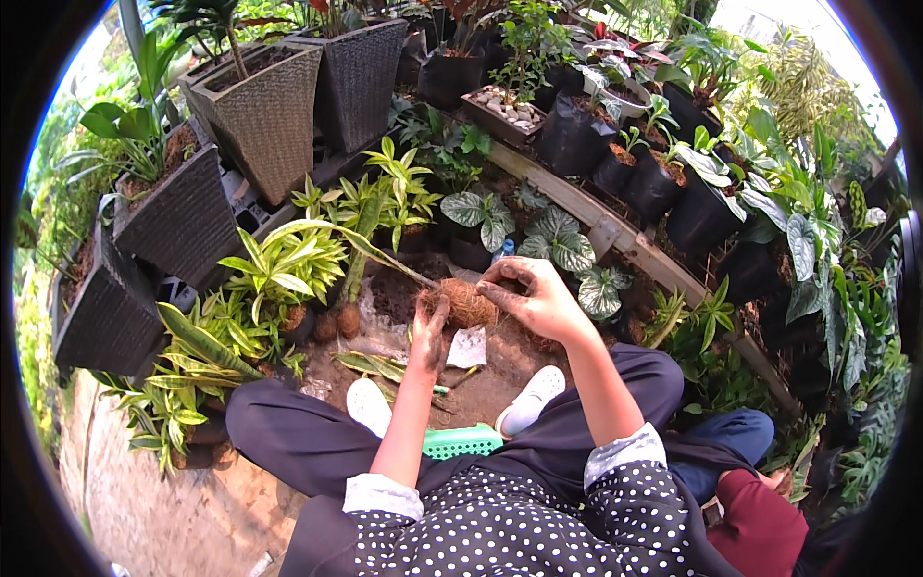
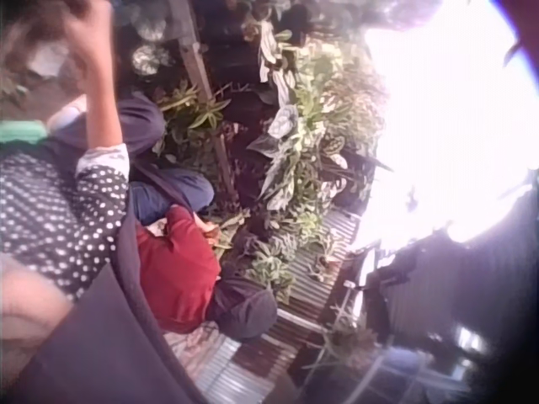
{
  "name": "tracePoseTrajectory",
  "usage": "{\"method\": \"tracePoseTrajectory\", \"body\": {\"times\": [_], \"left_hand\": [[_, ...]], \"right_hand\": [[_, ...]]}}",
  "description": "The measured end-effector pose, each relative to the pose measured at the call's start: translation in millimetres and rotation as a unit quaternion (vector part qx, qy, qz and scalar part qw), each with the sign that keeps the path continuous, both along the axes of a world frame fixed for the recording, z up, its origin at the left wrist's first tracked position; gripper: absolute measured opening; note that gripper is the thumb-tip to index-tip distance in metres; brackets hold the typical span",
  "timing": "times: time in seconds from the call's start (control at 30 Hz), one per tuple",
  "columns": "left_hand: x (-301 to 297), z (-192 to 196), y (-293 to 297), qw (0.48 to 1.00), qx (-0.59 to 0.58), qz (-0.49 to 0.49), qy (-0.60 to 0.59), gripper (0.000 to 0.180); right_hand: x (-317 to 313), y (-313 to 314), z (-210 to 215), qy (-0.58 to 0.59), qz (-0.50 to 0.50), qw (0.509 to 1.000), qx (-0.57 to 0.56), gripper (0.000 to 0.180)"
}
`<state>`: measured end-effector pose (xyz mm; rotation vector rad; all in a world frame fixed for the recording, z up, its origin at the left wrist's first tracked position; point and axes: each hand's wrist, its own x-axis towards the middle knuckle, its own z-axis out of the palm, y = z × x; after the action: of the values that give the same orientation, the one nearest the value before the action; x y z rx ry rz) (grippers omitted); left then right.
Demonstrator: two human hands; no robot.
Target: The person sits on the floor and handles a plant with exposed roots, wrapping the root ball with coconut coir and then packing soil around it. The person continues to adjust the soil and plant position while surrounded by potted plants.
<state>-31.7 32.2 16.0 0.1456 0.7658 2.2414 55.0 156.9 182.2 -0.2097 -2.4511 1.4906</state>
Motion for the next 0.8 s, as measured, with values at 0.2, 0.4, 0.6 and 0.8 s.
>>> {"method": "tracePoseTrajectory", "body": {"times": [0.2,0.4,0.6,0.8], "left_hand": [[-3,1,-2,0.998,-0.052,0.014,0.016,0.046],[-3,-3,-2,0.998,-0.060,0.001,0.024,0.048],[-7,-15,-12,0.999,-0.030,-0.039,0.011,0.046],[-7,-16,-18,0.995,0.015,-0.098,0.010,0.045]], "right_hand": [[4,-1,4,-0.033,0.056,0.995,-0.071,0.015],[3,-1,3,-0.033,0.025,0.994,-0.099,0.014],[5,26,3,-0.040,-0.026,0.997,-0.062,0.016],[15,47,-3,-0.075,-0.048,0.996,0.009,0.014]]}}
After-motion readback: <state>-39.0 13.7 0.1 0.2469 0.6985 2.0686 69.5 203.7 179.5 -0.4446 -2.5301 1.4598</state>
